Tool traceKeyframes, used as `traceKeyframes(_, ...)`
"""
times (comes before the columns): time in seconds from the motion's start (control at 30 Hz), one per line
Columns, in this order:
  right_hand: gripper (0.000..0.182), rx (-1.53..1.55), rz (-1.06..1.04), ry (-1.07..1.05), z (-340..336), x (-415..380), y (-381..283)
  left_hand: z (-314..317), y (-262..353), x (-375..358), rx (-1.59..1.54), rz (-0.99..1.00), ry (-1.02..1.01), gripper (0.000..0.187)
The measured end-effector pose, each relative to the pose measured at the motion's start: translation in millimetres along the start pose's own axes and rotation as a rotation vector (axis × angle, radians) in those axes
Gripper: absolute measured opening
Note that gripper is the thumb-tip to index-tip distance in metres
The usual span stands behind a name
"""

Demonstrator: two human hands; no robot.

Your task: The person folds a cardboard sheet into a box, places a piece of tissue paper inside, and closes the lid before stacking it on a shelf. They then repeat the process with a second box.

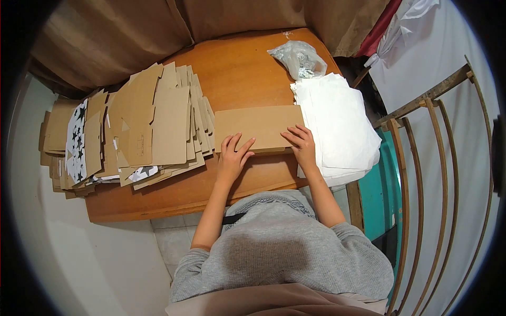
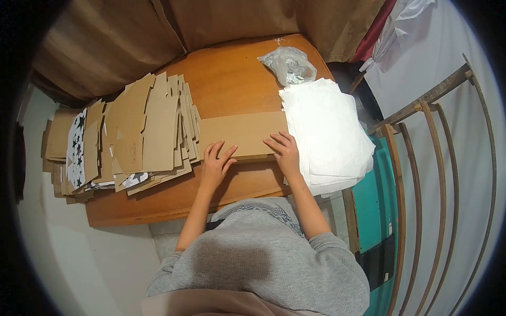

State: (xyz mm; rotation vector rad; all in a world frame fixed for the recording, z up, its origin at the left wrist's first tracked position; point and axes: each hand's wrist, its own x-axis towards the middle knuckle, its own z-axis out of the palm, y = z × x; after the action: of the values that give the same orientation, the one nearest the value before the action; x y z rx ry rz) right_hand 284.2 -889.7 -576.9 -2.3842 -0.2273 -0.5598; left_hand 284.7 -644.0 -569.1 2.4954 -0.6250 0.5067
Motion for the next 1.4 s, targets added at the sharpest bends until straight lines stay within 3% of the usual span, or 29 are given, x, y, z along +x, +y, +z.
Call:
traceKeyframes(0.53, 0.058, 0.109, 0.034, -0.137, -10.3, 5.3, 4.3, 5.1, -7.7, 10.2, -0.021, 0.020, 0.025, 0.039)
traceKeyframes(0.8, 0.057, 0.184, 0.006, -0.177, -14.3, 5.5, 5.5, -10.2, -11.1, 11.9, -0.102, -0.010, -0.124, 0.038)
traceKeyframes(1.1, 0.050, 0.245, -0.006, -0.202, -20.1, 2.0, 2.0, -5.6, -12.5, 2.9, -0.060, -0.061, -0.031, 0.036)
traceKeyframes(1.17, 0.039, 0.176, -0.012, -0.209, -20.9, 0.1, -3.5, -4.1, -13.8, -0.3, -0.065, -0.061, -0.034, 0.036)
traceKeyframes(1.4, 0.034, -0.073, -0.020, -0.140, -10.3, -3.7, -8.2, 2.5, -6.6, -5.3, -0.041, -0.131, -0.003, 0.031)
